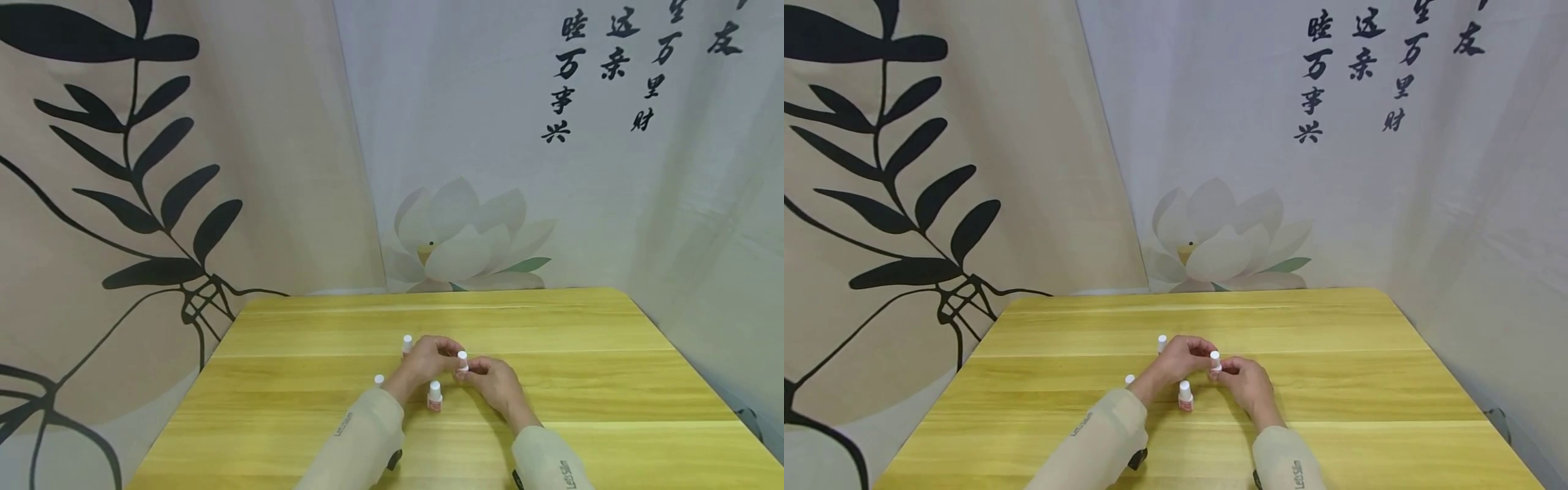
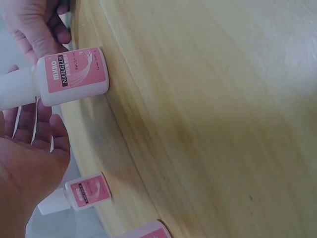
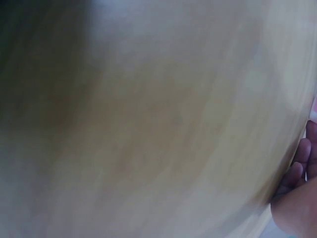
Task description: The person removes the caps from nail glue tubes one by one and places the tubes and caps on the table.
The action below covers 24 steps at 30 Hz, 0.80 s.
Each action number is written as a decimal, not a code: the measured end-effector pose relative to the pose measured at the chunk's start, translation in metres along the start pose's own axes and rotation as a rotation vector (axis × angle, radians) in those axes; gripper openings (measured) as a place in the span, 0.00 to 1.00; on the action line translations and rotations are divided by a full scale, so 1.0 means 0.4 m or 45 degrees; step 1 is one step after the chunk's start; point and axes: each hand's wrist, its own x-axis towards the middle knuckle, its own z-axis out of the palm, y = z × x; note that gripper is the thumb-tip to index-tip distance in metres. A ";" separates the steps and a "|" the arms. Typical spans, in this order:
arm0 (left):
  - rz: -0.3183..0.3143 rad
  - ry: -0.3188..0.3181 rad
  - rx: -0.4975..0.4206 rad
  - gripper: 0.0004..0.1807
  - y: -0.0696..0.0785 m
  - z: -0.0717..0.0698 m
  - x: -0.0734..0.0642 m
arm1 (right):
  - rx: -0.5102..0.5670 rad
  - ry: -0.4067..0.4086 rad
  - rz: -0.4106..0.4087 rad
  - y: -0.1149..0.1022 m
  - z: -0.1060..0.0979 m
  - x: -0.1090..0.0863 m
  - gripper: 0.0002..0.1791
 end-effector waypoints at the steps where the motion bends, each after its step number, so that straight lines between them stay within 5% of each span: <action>1: 0.003 0.000 0.000 0.10 -0.001 0.000 0.000 | 0.001 -0.001 0.002 0.000 0.000 0.000 0.09; 24: 0.025 0.013 -0.003 0.08 -0.001 -0.003 -0.007 | 0.006 0.002 -0.010 -0.009 -0.002 -0.010 0.12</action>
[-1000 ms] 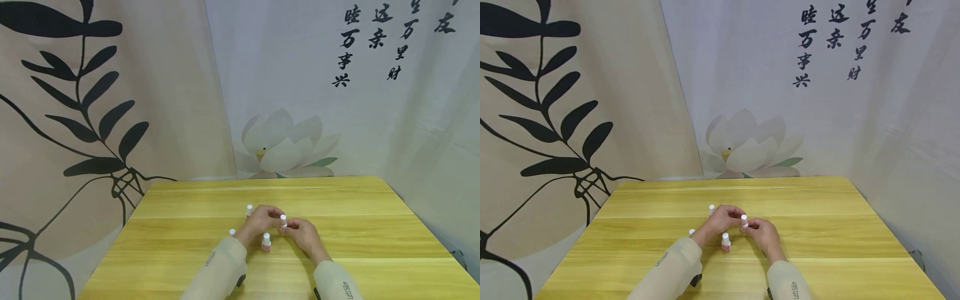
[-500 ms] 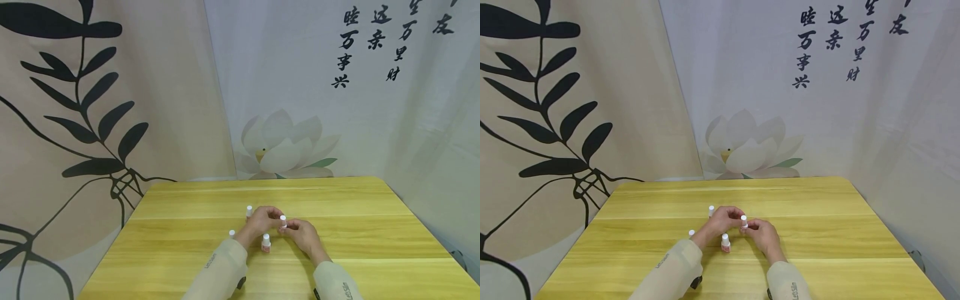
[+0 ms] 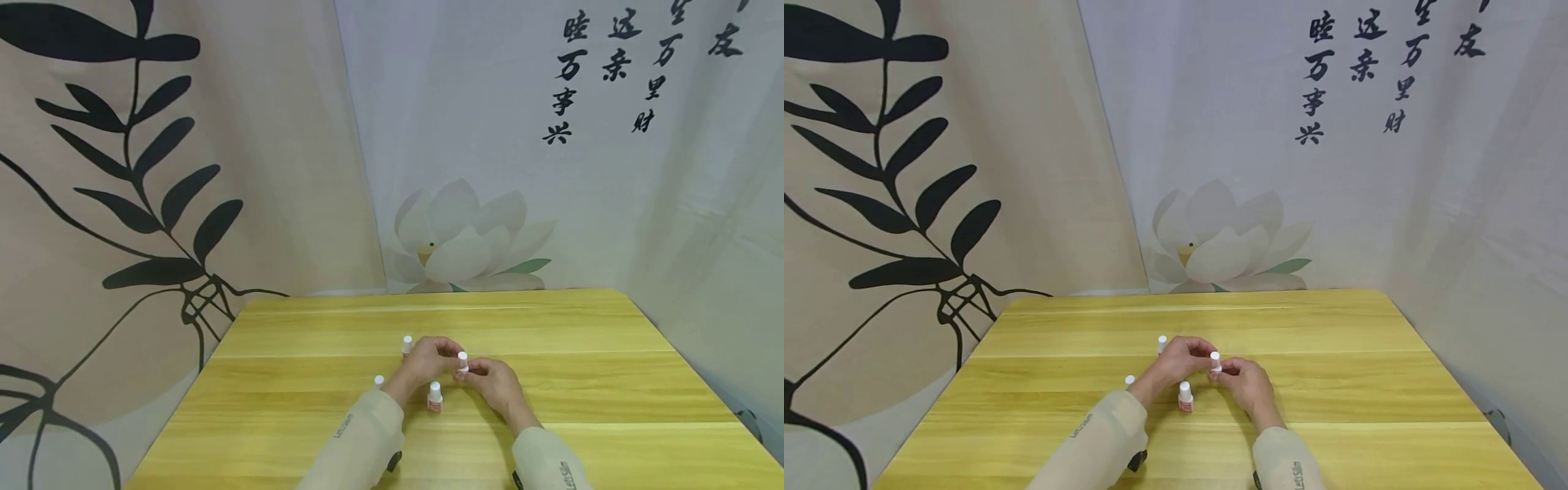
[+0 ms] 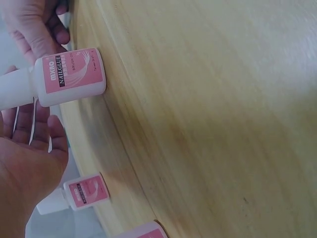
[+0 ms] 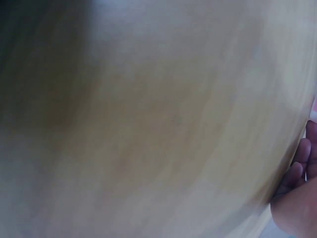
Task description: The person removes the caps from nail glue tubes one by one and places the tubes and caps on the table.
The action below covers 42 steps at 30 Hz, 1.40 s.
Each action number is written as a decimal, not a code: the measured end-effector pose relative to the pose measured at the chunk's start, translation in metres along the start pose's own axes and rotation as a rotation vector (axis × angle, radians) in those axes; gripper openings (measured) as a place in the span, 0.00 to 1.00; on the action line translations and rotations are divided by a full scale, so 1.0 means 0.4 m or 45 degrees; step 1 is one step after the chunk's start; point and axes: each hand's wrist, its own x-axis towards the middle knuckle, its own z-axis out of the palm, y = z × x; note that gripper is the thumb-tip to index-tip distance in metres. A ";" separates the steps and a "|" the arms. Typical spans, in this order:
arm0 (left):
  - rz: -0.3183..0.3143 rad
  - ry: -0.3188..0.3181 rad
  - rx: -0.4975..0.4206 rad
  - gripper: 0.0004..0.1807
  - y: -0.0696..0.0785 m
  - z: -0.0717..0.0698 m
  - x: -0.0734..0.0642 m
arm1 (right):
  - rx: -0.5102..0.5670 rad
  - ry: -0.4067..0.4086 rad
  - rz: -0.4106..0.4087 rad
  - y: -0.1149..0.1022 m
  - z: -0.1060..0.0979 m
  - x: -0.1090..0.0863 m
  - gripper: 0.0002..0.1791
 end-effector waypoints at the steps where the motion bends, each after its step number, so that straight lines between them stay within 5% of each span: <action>1: -0.001 0.001 -0.001 0.08 0.001 0.000 0.000 | -0.001 0.002 0.000 -0.001 0.000 0.000 0.12; 9: 0.007 -0.012 -0.001 0.15 0.004 -0.001 -0.001 | 0.006 -0.003 0.001 -0.002 -0.001 -0.001 0.10; 17: 0.006 -0.013 -0.002 0.08 0.002 -0.001 0.001 | 0.007 -0.002 0.004 0.000 -0.002 0.000 0.13; 42: 0.001 0.004 -0.012 0.09 -0.007 0.005 0.005 | 0.011 -0.003 0.010 0.001 0.002 0.000 0.12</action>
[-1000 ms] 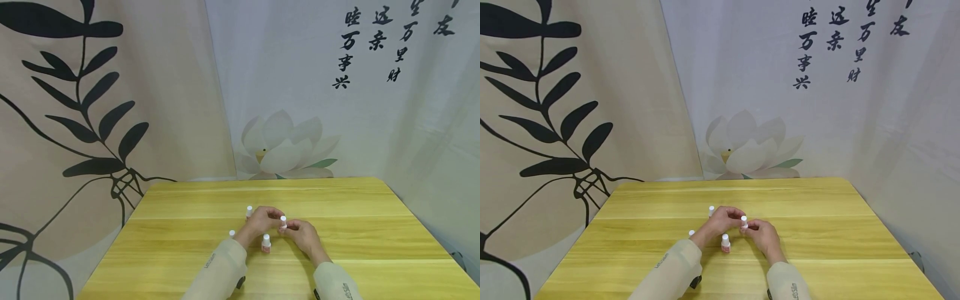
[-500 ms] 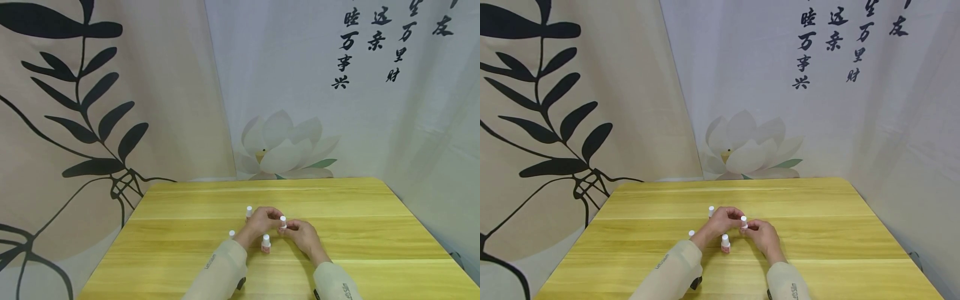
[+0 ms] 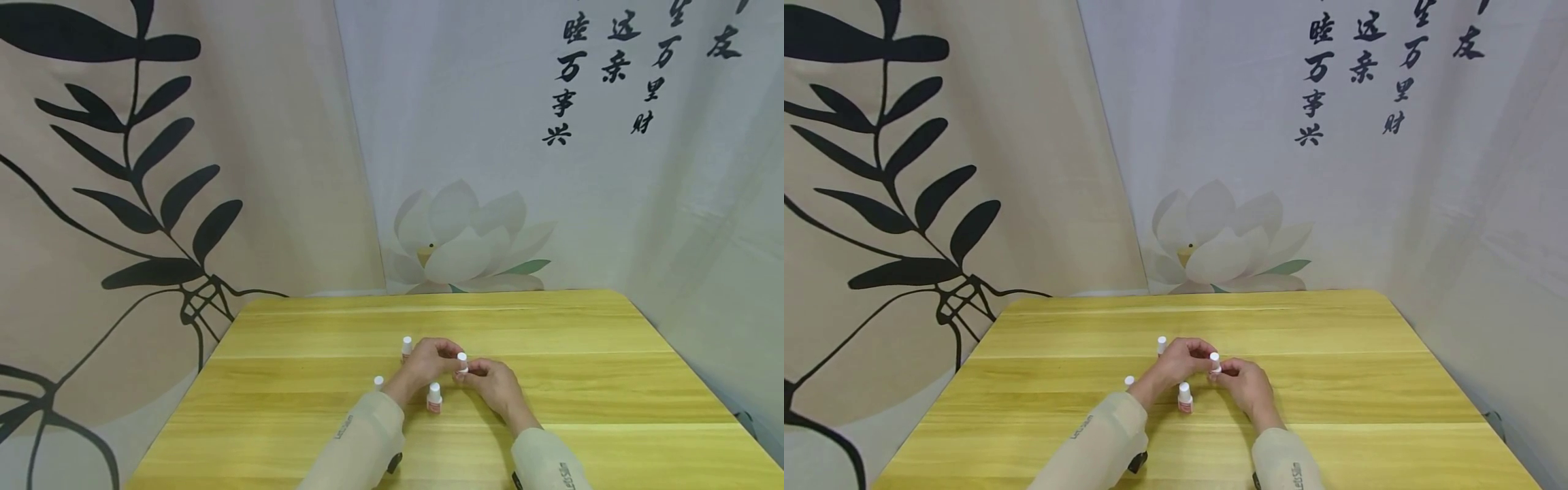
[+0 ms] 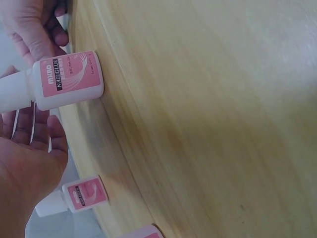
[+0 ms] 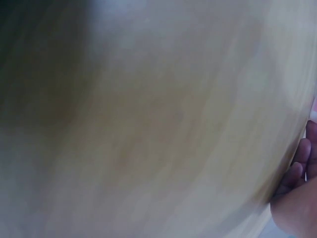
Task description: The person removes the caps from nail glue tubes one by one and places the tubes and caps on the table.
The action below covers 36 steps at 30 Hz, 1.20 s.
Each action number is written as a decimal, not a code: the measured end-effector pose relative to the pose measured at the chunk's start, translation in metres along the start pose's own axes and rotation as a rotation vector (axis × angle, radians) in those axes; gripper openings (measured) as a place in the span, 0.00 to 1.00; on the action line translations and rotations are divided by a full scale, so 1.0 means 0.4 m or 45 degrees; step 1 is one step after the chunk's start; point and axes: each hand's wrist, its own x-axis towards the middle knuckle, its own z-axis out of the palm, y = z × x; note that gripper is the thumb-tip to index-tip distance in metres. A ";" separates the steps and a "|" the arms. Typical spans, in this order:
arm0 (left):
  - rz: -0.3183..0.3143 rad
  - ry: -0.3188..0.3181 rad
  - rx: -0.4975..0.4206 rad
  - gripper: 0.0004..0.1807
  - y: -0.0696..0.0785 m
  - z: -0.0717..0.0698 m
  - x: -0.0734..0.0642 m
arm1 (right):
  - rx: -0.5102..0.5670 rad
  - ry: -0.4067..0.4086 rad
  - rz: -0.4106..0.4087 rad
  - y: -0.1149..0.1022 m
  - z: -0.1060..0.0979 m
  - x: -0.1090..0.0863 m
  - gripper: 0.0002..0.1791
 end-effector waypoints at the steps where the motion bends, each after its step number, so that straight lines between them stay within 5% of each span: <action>1: -0.002 0.001 -0.003 0.09 0.001 0.001 -0.001 | -0.003 0.001 0.001 0.000 0.000 0.000 0.12; 36: 0.018 -0.028 0.016 0.10 0.006 -0.004 -0.001 | 0.001 -0.006 -0.025 0.000 -0.001 0.000 0.10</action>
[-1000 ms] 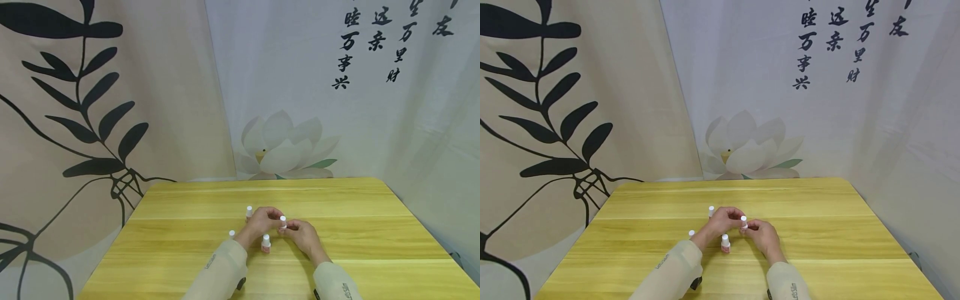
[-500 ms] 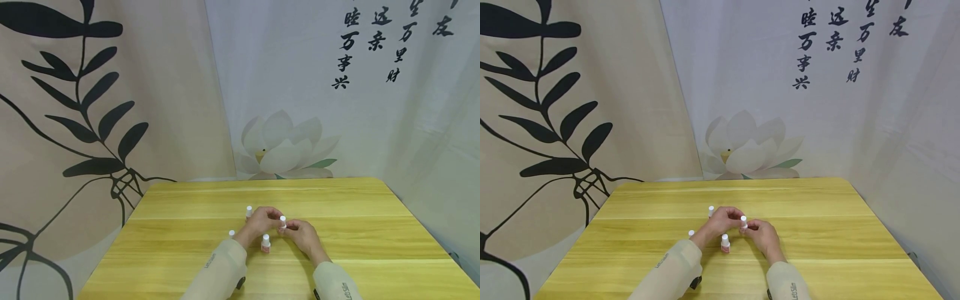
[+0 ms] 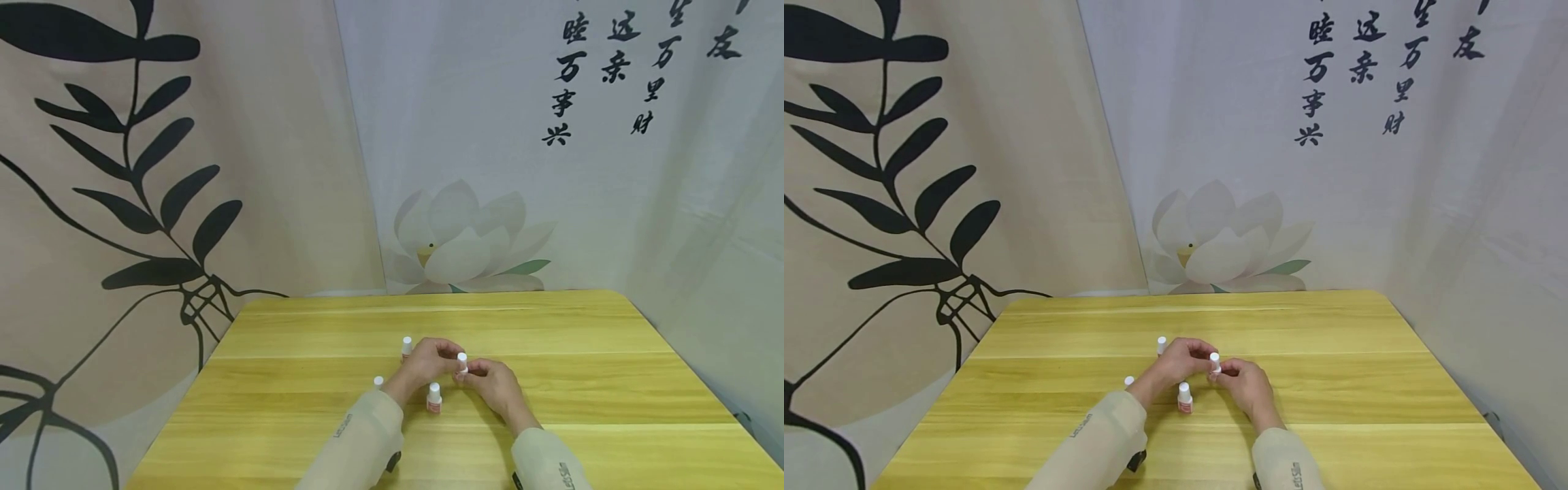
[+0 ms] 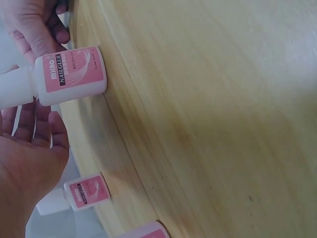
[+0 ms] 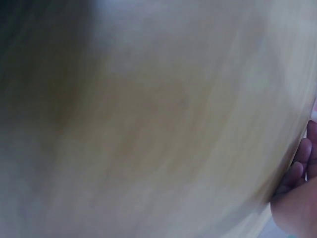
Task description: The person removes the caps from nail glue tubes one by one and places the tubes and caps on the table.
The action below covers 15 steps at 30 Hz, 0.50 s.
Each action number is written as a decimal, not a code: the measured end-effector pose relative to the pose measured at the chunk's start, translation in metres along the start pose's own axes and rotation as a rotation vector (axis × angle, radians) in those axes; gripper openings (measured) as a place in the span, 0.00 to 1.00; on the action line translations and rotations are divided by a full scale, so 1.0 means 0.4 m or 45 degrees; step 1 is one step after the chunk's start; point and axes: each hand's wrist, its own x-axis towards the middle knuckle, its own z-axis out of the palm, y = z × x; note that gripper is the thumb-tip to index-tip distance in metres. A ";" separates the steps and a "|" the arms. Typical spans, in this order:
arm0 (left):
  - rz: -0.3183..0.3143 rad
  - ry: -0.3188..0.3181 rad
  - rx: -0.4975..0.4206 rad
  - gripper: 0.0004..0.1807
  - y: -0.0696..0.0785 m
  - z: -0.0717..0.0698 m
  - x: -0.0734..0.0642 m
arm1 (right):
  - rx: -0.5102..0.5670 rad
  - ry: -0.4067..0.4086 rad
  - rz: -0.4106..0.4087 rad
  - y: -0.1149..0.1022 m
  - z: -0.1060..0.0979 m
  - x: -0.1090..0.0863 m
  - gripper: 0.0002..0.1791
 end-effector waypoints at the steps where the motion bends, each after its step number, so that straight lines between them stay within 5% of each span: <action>1: 0.002 -0.001 -0.003 0.10 0.000 0.000 0.000 | 0.004 -0.004 -0.002 0.000 0.000 0.000 0.10; 15: 0.003 0.017 -0.022 0.10 -0.006 0.003 0.004 | -0.014 0.011 -0.017 0.001 0.001 0.002 0.09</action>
